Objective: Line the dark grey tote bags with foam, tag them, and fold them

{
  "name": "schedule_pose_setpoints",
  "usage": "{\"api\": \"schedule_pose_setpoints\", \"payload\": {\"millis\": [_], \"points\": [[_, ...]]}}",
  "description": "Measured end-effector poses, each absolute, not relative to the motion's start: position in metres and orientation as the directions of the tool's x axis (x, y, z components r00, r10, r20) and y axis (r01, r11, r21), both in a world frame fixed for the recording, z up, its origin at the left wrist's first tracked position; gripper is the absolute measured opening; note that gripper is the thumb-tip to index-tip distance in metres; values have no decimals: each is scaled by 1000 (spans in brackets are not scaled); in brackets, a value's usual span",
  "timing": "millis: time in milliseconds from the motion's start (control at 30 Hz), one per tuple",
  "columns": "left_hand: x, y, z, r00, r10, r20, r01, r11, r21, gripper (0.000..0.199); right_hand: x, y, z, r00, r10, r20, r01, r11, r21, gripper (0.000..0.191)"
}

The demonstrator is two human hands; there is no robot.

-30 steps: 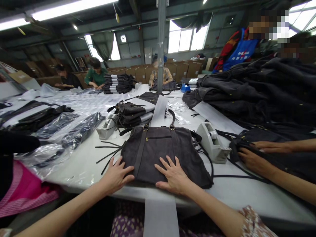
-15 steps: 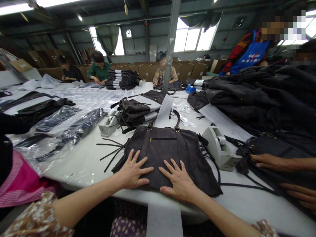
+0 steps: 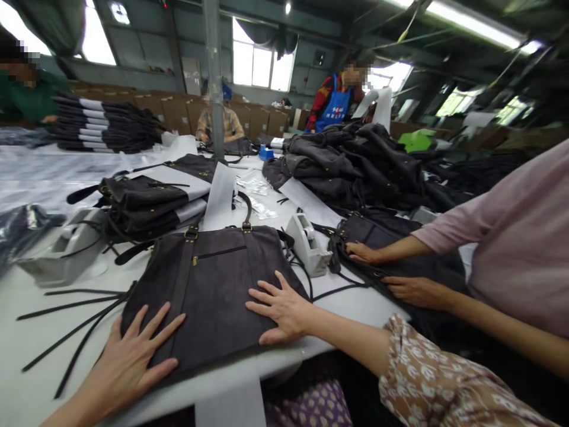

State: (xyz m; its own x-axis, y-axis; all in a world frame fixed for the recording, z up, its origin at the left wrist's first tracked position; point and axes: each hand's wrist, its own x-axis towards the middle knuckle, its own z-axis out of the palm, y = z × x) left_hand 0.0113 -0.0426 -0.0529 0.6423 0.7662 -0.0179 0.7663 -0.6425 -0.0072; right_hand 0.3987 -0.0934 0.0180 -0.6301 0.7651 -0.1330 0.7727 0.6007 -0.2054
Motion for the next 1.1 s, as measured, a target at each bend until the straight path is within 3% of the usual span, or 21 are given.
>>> {"api": "schedule_pose_setpoints", "payload": {"millis": [200,400,600,733,833,1100], "points": [[11,-41,-53,640,766,-65,768,-640,24,68,433,-99,-6,-485,871,-84,863,460,-210,81],[17,-41,-42,629,770,-107,777,-628,47,70,431,-101,-3,-477,873,-102,865,446,-230,78],[22,-41,-31,618,773,-143,786,-613,81,69,421,-96,4,-440,874,-205,889,393,-235,78],[23,-40,-23,619,764,-180,784,-613,97,70,392,-90,0,-310,904,-295,939,242,-245,93],[24,-40,-21,607,773,-187,794,-599,102,70,374,-92,-8,-251,934,-256,952,191,-237,103],[56,-51,-16,521,837,-169,851,-492,185,81,371,-97,-15,-232,958,-168,965,205,-163,100]]}}
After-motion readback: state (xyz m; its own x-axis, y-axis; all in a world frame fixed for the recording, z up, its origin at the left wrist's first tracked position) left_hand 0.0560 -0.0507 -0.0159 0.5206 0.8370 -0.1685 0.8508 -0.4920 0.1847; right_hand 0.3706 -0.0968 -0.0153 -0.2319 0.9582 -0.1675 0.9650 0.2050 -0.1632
